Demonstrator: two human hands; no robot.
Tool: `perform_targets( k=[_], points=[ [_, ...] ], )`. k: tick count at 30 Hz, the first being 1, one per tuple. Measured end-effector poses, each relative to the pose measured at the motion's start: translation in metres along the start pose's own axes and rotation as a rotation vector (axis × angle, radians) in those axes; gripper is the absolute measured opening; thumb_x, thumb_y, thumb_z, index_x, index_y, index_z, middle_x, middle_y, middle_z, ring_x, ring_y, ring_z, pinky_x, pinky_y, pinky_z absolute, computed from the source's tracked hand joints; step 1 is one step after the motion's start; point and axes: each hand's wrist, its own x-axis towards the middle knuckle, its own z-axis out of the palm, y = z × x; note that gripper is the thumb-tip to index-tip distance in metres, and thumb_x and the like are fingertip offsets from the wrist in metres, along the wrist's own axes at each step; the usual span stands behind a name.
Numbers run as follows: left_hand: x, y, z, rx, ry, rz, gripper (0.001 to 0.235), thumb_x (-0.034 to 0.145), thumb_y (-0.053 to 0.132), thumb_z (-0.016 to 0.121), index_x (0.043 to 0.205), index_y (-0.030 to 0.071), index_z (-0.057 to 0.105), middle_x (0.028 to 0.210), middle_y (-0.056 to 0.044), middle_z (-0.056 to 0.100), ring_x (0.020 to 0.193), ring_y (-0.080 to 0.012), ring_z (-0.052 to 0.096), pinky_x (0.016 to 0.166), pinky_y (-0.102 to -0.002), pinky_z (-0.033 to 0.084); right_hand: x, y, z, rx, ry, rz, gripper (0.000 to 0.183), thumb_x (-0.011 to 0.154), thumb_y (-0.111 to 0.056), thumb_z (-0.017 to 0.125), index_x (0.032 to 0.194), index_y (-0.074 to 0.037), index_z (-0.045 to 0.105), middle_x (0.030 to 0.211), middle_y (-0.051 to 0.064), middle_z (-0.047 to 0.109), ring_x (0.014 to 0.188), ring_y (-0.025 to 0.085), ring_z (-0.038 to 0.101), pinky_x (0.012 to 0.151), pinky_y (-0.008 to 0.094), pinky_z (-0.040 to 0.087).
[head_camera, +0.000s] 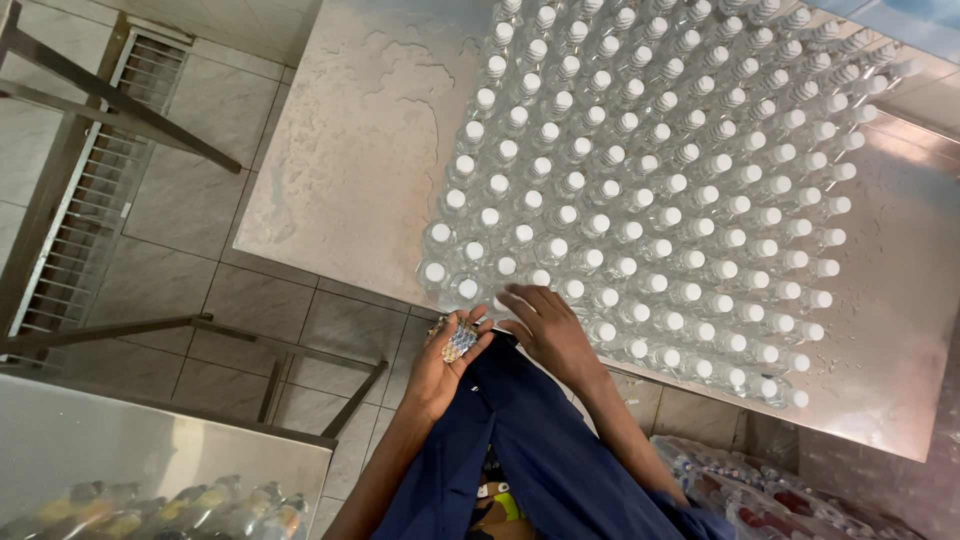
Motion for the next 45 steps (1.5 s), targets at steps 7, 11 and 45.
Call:
perform_targets(
  k=[7,11,45],
  points=[
    [-0.002,-0.018,0.004,0.042,-0.026,-0.035,0.029,0.111,0.022,0.063,0.127,-0.002,0.069,0.142,-0.025,0.072,0.131,-0.039,0.07,0.118,-0.05,0.058,-0.011,-0.032,0.027,0.434,0.188,0.267,0.062,0.071,-0.039,0.1,0.127,-0.019,0.083,0.093,-0.003,0.074,0.087,0.02,0.062,0.083,0.034,0.059],
    [-0.005,-0.018,0.012,0.078,0.0,-0.057,0.028,0.109,0.021,0.069,0.125,-0.001,0.069,0.128,-0.009,0.07,0.112,-0.0176,0.067,0.118,-0.047,0.058,-0.018,-0.032,0.031,0.611,0.158,0.527,0.053,0.076,-0.017,0.1,0.126,-0.016,0.085,0.085,0.003,0.078,0.083,0.019,0.069,0.082,0.035,0.062],
    [-0.012,-0.013,0.034,0.045,-0.025,-0.008,0.031,0.11,0.022,0.063,0.127,-0.003,0.059,0.152,-0.032,0.062,0.143,-0.0463,0.06,0.129,-0.062,0.047,-0.011,0.075,0.019,0.168,0.186,0.283,0.018,0.111,-0.011,0.067,0.124,-0.01,0.08,0.116,0.012,0.081,0.107,0.037,0.078,0.092,0.046,0.062]
  ],
)
